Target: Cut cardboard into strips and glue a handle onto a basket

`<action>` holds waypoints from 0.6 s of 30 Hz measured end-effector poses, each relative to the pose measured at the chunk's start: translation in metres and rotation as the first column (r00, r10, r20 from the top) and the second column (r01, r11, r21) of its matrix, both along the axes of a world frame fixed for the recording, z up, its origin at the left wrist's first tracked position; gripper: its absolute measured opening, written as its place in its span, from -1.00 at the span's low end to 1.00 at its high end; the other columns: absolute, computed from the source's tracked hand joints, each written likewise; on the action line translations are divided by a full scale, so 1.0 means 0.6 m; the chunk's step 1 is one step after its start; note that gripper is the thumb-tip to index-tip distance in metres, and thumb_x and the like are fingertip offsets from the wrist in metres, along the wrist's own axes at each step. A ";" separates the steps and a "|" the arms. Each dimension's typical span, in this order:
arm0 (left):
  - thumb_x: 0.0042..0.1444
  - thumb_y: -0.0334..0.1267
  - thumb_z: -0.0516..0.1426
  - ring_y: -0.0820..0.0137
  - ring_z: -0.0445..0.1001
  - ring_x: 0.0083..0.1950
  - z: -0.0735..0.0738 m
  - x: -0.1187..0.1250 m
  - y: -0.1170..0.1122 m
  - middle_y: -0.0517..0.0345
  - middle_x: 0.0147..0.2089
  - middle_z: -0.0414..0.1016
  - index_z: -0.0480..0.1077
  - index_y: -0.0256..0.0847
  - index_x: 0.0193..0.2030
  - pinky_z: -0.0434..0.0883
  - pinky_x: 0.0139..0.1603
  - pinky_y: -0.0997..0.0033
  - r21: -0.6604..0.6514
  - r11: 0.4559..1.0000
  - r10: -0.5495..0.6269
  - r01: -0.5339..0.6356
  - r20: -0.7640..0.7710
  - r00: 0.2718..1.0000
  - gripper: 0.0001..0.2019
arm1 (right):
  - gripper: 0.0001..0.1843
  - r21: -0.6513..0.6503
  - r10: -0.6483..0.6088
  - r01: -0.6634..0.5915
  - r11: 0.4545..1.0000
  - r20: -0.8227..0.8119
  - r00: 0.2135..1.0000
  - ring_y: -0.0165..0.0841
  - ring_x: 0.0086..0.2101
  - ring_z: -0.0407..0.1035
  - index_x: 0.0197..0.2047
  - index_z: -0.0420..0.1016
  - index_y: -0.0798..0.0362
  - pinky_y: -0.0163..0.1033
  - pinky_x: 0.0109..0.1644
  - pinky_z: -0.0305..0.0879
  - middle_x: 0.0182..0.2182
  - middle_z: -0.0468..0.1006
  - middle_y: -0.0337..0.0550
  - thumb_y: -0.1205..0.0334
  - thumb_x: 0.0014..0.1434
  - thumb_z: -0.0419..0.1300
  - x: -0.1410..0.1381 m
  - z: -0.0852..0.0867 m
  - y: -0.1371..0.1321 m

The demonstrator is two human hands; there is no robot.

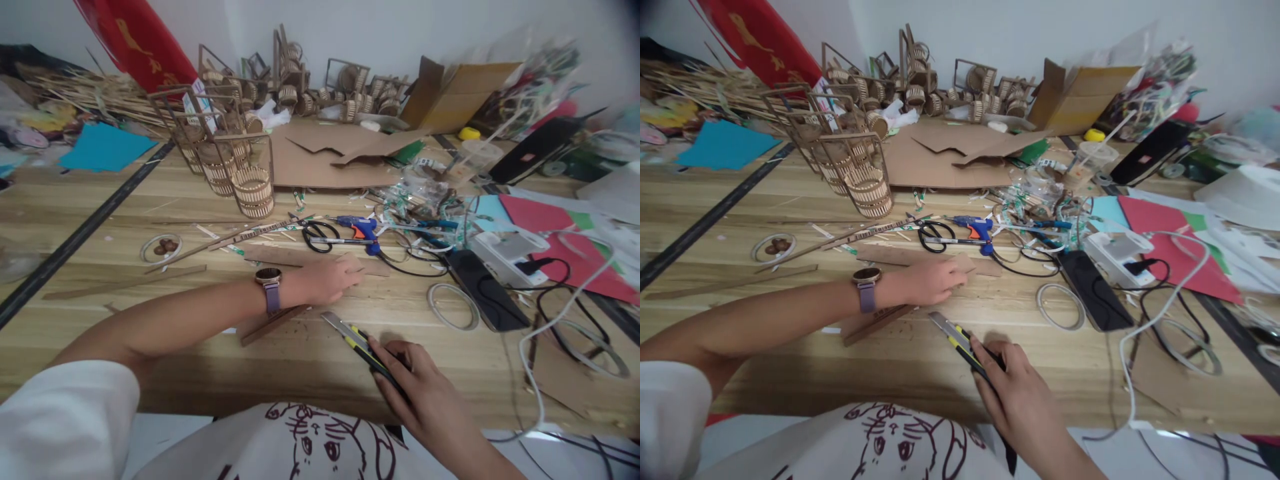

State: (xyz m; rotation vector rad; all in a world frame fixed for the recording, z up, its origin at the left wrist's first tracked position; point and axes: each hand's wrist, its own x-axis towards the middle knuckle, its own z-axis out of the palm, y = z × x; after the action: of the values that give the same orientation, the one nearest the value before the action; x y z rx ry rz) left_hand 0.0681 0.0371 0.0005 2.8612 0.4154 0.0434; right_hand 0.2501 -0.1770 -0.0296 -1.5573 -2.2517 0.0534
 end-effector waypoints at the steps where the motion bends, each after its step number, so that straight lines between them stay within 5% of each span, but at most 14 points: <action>1: 0.14 -0.48 0.14 0.20 0.51 -0.10 0.001 0.003 -0.002 -0.07 0.00 0.52 0.41 -0.25 0.03 0.42 -0.16 0.29 -0.025 0.998 0.053 -0.054 -0.012 0.999 -0.70 | -0.54 0.006 -0.002 0.002 1.000 0.002 1.000 -0.20 -0.18 0.50 0.31 0.39 0.04 -0.16 -0.21 0.60 -0.16 0.48 0.02 0.22 0.38 0.07 -0.001 0.000 0.001; 4: 0.08 -0.42 0.16 0.22 0.52 -0.21 0.008 0.007 -0.002 0.00 -0.10 0.57 0.35 -0.29 0.09 0.36 -0.33 0.34 -0.136 0.973 0.180 -0.187 -0.065 0.981 -0.61 | -0.54 0.014 -0.018 0.019 1.000 -0.006 1.000 -0.19 -0.19 0.50 0.31 0.38 0.06 -0.15 -0.23 0.59 -0.17 0.47 0.02 0.22 0.39 0.07 -0.006 -0.001 0.006; 8: 0.04 -0.39 0.17 0.31 0.47 -0.29 0.022 0.008 0.007 0.14 -0.23 0.56 0.42 -0.24 -0.07 0.27 -0.40 0.40 -0.249 0.943 0.195 -0.220 -0.121 0.973 -0.73 | -0.51 0.006 -0.054 0.054 0.999 -0.022 0.998 -0.17 -0.18 0.49 0.35 0.34 0.01 -0.08 -0.20 0.59 -0.15 0.47 0.02 0.21 0.39 0.07 -0.014 -0.009 0.015; 12: 0.04 -0.40 0.16 0.37 0.40 -0.37 0.033 0.009 0.010 0.20 -0.35 0.50 0.42 -0.22 -0.30 0.20 -0.43 0.41 -0.249 0.949 0.170 -0.195 -0.118 0.978 -0.94 | -0.50 0.012 -0.058 0.059 0.998 -0.038 0.998 -0.16 -0.16 0.48 0.36 0.32 0.00 -0.06 -0.17 0.59 -0.14 0.46 0.03 0.21 0.39 0.07 -0.021 -0.019 0.024; 18: 0.06 -0.39 0.16 0.36 0.38 -0.39 0.032 0.026 0.008 0.20 -0.40 0.48 0.39 -0.21 -0.40 0.18 -0.42 0.39 -0.231 0.953 0.183 -0.193 -0.066 0.981 -0.96 | -0.51 0.007 -0.043 0.044 0.999 -0.047 0.998 -0.15 -0.16 0.47 0.36 0.33 -0.01 -0.07 -0.19 0.58 -0.13 0.47 0.05 0.20 0.40 0.06 -0.027 -0.015 0.043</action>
State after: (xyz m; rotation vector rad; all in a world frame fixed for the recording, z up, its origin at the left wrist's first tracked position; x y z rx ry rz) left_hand 0.0837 0.0417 0.0198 2.5837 0.6553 -0.0331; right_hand 0.2338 -0.1512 -0.0389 -1.5840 -2.1791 0.0674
